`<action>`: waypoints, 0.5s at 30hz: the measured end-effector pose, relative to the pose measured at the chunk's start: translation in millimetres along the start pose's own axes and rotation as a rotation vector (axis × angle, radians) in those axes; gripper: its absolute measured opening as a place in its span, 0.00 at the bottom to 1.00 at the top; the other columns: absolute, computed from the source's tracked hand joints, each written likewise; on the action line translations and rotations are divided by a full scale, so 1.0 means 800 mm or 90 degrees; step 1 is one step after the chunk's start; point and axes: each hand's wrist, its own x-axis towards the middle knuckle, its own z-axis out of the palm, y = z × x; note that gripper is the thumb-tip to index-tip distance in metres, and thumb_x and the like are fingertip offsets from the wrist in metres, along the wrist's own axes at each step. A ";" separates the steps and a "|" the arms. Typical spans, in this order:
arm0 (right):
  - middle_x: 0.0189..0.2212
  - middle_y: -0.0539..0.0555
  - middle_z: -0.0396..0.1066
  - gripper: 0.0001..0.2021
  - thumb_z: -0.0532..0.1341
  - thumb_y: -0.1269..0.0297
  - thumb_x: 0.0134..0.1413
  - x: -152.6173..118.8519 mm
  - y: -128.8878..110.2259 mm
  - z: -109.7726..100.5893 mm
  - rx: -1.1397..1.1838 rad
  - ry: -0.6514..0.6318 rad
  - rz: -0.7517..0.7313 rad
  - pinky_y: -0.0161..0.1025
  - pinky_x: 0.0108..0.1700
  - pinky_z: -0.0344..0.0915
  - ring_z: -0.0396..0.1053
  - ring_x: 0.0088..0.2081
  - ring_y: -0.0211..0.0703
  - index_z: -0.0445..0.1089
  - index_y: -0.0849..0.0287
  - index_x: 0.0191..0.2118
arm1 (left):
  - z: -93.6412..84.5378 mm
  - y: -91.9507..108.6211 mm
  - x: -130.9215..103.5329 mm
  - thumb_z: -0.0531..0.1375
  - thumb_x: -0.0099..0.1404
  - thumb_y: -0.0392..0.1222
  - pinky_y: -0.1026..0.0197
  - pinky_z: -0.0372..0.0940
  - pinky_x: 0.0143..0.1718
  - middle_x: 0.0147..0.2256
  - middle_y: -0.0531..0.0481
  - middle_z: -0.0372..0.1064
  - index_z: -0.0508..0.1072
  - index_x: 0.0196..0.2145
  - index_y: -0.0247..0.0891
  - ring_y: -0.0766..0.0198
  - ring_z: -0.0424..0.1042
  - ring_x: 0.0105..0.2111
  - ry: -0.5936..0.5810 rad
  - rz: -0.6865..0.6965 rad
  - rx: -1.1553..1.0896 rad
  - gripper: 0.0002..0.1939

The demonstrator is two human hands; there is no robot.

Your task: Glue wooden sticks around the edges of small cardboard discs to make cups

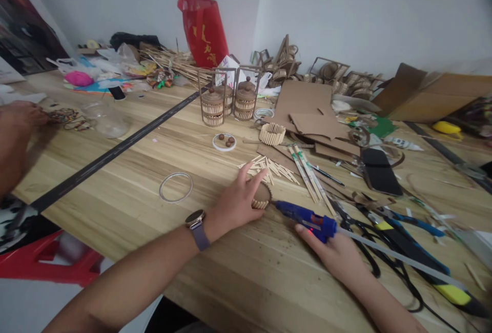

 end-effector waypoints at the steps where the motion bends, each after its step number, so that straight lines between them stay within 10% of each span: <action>1: 0.31 0.57 0.80 0.21 0.55 0.45 0.49 0.001 0.002 0.000 0.008 0.008 0.014 0.46 0.41 0.72 0.76 0.36 0.55 0.77 0.56 0.33 | 0.000 0.000 0.000 0.68 0.51 0.36 0.46 0.66 0.52 0.66 0.37 0.35 0.49 0.64 0.46 0.44 0.63 0.57 0.000 0.000 -0.001 0.48; 7: 0.19 0.51 0.70 0.23 0.58 0.39 0.48 0.002 0.011 -0.020 0.127 -0.081 0.071 0.39 0.27 0.68 0.69 0.25 0.45 0.71 0.56 0.26 | 0.000 0.000 0.000 0.69 0.51 0.36 0.46 0.66 0.52 0.66 0.37 0.36 0.50 0.63 0.46 0.46 0.65 0.55 -0.001 0.001 0.002 0.47; 15: 0.24 0.54 0.73 0.25 0.61 0.39 0.46 -0.003 0.002 -0.052 0.322 -0.471 0.145 0.31 0.25 0.61 0.66 0.23 0.35 0.73 0.61 0.29 | 0.002 -0.005 0.000 0.69 0.51 0.38 0.47 0.65 0.54 0.65 0.37 0.37 0.49 0.64 0.45 0.47 0.63 0.56 0.006 0.016 0.013 0.47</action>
